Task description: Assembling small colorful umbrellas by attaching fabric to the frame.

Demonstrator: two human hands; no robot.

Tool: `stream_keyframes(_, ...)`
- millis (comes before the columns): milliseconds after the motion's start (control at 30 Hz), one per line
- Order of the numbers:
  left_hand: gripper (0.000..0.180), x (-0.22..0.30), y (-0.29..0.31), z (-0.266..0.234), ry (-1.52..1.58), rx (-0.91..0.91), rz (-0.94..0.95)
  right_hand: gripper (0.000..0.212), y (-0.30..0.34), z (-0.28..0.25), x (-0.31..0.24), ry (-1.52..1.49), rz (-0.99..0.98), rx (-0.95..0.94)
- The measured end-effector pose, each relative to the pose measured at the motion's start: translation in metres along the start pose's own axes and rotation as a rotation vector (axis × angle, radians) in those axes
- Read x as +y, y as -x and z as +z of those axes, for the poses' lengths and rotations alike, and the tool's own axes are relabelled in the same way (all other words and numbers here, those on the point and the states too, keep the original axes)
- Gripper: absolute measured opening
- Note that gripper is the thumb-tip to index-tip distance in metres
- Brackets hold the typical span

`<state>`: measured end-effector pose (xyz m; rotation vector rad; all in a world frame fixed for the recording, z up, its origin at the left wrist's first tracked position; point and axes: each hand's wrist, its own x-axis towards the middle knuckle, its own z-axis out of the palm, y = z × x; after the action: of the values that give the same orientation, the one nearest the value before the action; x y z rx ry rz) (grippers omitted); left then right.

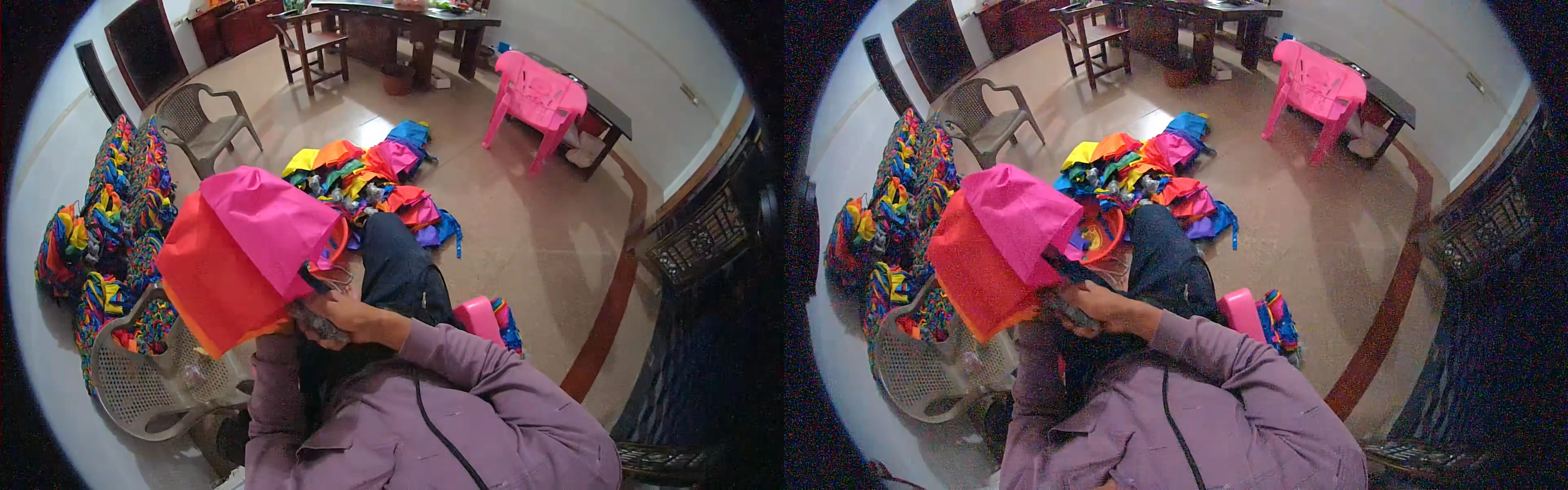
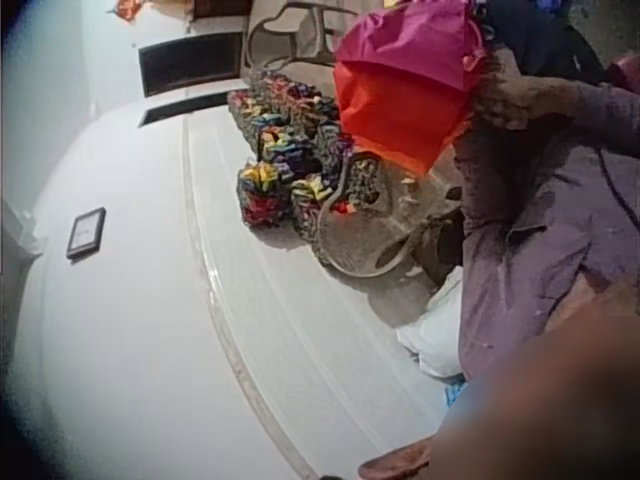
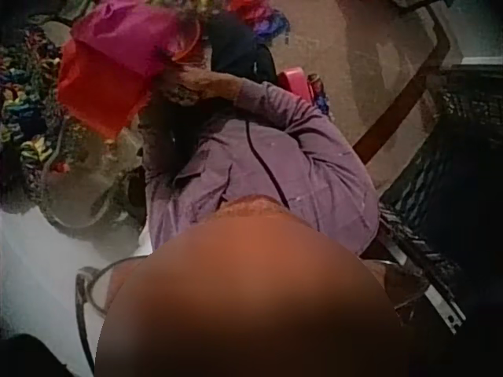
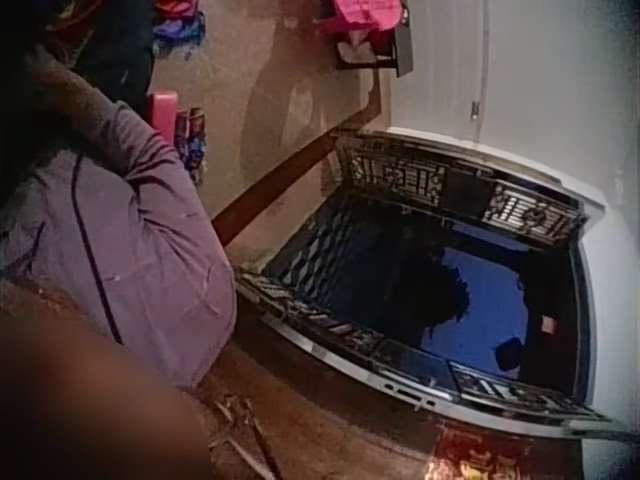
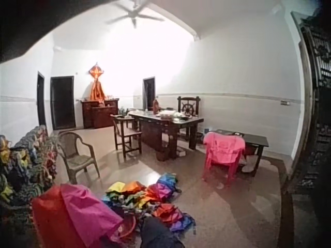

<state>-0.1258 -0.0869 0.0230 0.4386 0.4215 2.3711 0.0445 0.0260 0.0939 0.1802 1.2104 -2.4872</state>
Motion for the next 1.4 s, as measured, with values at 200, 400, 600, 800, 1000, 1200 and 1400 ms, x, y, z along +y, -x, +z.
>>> stream_keyframes(200, 0.038, 0.026, 0.008, -0.004, 0.0, -0.029, 0.011, 0.036, 0.001, 0.002, -0.005, 0.911, -0.525, 0.35)
stream_keyframes(400, 0.038, 0.02, -0.028, 0.014, -0.002, -0.068, 0.05, 0.041, -0.016, -0.015, 0.018, 1.122, -0.827, 0.483)
stream_keyframes(600, 0.038, 0.027, -0.014, 0.009, 0.007, -0.103, 0.083, 0.031, -0.02, -0.021, 0.028, 1.099, -0.832, 0.52)
stream_keyframes(800, 0.046, 0.05, -0.009, 0.087, -0.202, 0.102, 0.341, 0.023, -0.007, -0.008, 0.012, 1.039, -0.679, 0.425)
stream_keyframes(1000, 0.047, 0.052, -0.005, 0.097, -0.281, 0.264, 0.341, 0.024, -0.014, 0.0, 0.018, 0.936, -0.548, 0.337)
stream_keyframes(1200, 0.05, 0.039, 0.0, 0.12, -0.726, 0.114, 0.348, 0.029, -0.008, -0.007, 0.022, 0.785, -0.504, 0.251)
stream_keyframes(1400, 0.05, 0.032, 0.006, 0.134, -0.838, 0.072, 0.285, 0.032, 0.004, 0.001, 0.018, 0.869, -0.69, 0.267)
